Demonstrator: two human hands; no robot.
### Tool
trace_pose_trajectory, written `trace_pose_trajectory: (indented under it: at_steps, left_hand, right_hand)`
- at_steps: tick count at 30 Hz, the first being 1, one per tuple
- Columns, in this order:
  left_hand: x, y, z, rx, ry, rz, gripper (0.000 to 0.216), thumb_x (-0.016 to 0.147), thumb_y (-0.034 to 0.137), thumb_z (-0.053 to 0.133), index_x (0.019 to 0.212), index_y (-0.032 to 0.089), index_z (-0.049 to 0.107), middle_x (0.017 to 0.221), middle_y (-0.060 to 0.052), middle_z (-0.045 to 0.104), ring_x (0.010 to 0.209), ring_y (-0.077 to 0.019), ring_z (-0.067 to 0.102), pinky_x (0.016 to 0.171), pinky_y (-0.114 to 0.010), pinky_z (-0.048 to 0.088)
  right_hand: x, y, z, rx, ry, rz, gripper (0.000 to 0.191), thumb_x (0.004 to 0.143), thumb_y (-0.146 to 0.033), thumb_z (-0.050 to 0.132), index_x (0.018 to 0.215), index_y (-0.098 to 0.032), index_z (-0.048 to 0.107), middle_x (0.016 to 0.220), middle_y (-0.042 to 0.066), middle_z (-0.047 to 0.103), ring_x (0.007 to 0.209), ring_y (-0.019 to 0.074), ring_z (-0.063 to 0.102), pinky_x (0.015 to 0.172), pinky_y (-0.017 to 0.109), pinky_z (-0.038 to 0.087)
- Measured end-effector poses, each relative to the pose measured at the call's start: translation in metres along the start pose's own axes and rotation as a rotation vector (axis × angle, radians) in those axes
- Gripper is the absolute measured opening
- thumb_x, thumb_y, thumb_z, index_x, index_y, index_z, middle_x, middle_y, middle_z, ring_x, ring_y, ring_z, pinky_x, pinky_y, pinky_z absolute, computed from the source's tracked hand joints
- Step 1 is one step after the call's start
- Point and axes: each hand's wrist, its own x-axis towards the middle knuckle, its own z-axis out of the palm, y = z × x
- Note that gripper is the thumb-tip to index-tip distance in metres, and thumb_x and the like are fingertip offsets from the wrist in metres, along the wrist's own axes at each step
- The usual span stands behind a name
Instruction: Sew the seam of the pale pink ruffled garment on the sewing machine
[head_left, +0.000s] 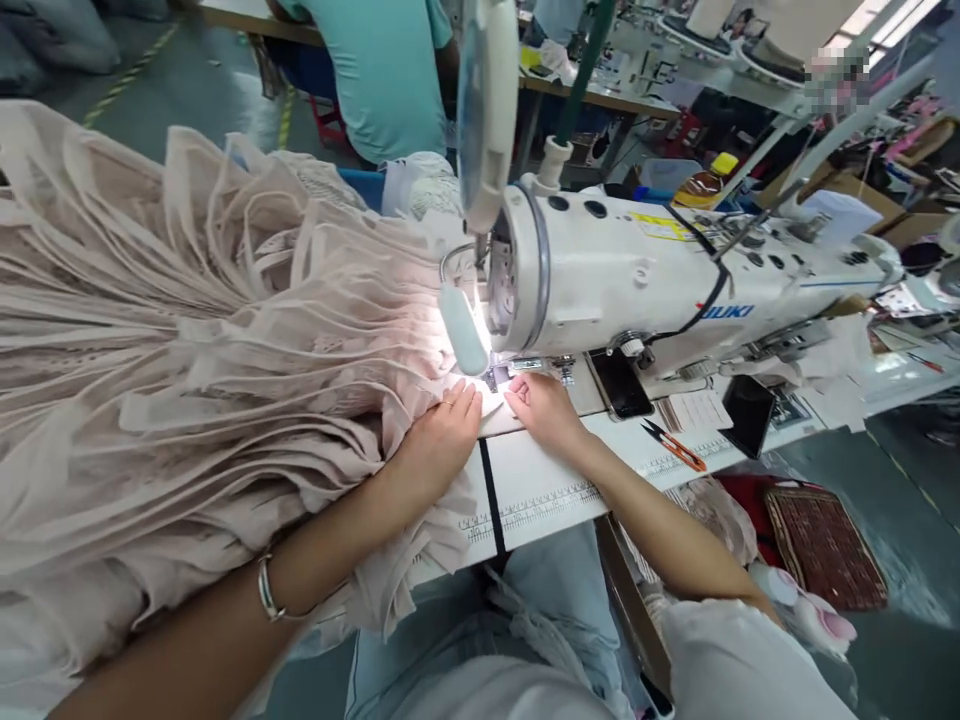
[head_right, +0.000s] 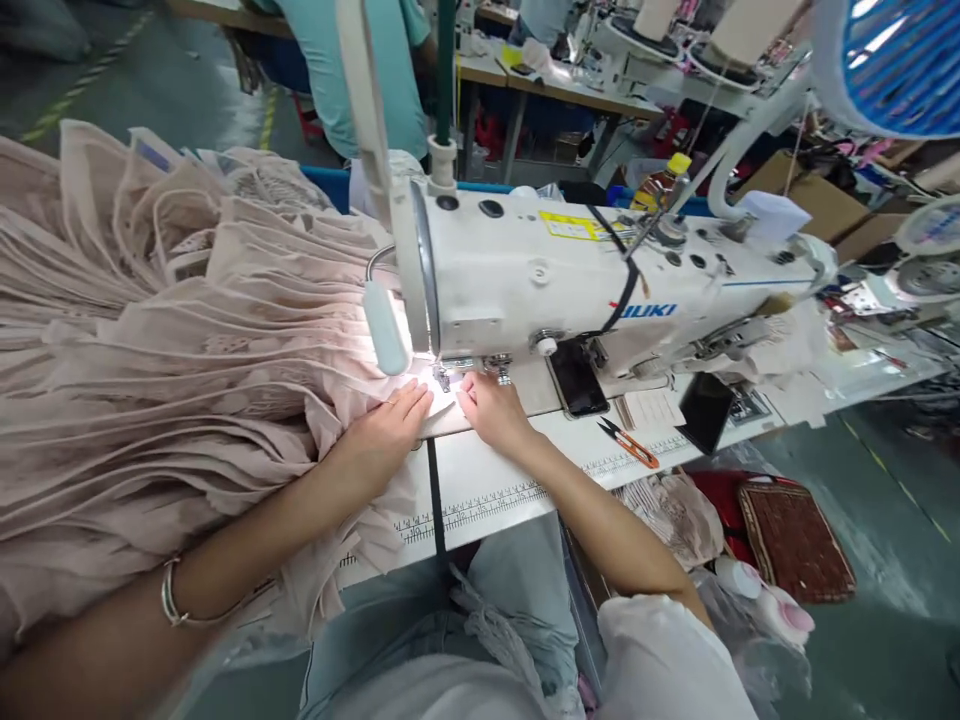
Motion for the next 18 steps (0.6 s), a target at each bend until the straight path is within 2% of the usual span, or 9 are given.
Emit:
trace_pose_trajectory:
  at_steps: [3,5,9,12,18]
  left_hand:
    - [-0.003,-0.002,0.003,-0.185,0.082,-0.080,0.050,0.090,-0.003,0.035,0.134,0.008,0.055,0.137,-0.016,0.064,0.132,-0.0218,0.058,0.108,-0.035,0.050]
    - [-0.003,0.002,0.004,-0.246,0.090,-0.020,0.053,0.090,-0.004,0.033,0.137,0.010,0.053,0.139,-0.014,0.063,0.133,-0.0198,0.057,0.110,-0.035,0.049]
    - [-0.003,0.012,0.002,-0.129,-0.013,0.133,0.049,0.092,-0.001,0.039,0.138,0.006,0.053,0.140,-0.018,0.062,0.142,-0.0277,0.048,0.116,-0.044,0.043]
    - [-0.003,0.015,0.000,-0.024,-0.060,0.116,0.050,0.093,0.000,0.038,0.141,0.003,0.051,0.140,-0.021,0.060,0.143,-0.0315,0.046,0.116,-0.048,0.041]
    - [0.000,0.012,-0.003,0.056,-0.081,0.122,0.051,0.094,0.000,0.036,0.142,0.002,0.050,0.141,-0.020,0.060,0.141,-0.0332,0.048,0.114,-0.048,0.043]
  right_hand:
    - [-0.004,0.001,0.000,0.114,0.038,-0.009,0.018,0.092,-0.023,0.052,0.074,-0.022,0.051,0.069,0.000,0.063,0.068,0.0170,0.058,0.069,0.027,0.040]
    - [-0.006,0.000,-0.002,0.154,0.052,-0.018,0.018,0.092,-0.023,0.048,0.075,-0.023,0.051,0.070,0.000,0.064,0.068,0.0169,0.059,0.069,0.027,0.040]
    - [-0.007,-0.001,-0.002,0.123,0.072,-0.009,0.016,0.091,-0.025,0.047,0.077,-0.022,0.054,0.069,0.000,0.063,0.066,0.0170,0.057,0.066,0.028,0.040]
    - [-0.007,0.000,-0.001,0.115,0.076,-0.017,0.016,0.091,-0.026,0.047,0.077,-0.022,0.056,0.068,0.000,0.062,0.066,0.0166,0.056,0.066,0.027,0.040]
    - [-0.006,0.000,0.000,0.085,0.082,-0.026,0.018,0.092,-0.026,0.047,0.077,-0.022,0.056,0.069,0.001,0.061,0.067,0.0168,0.055,0.066,0.027,0.040]
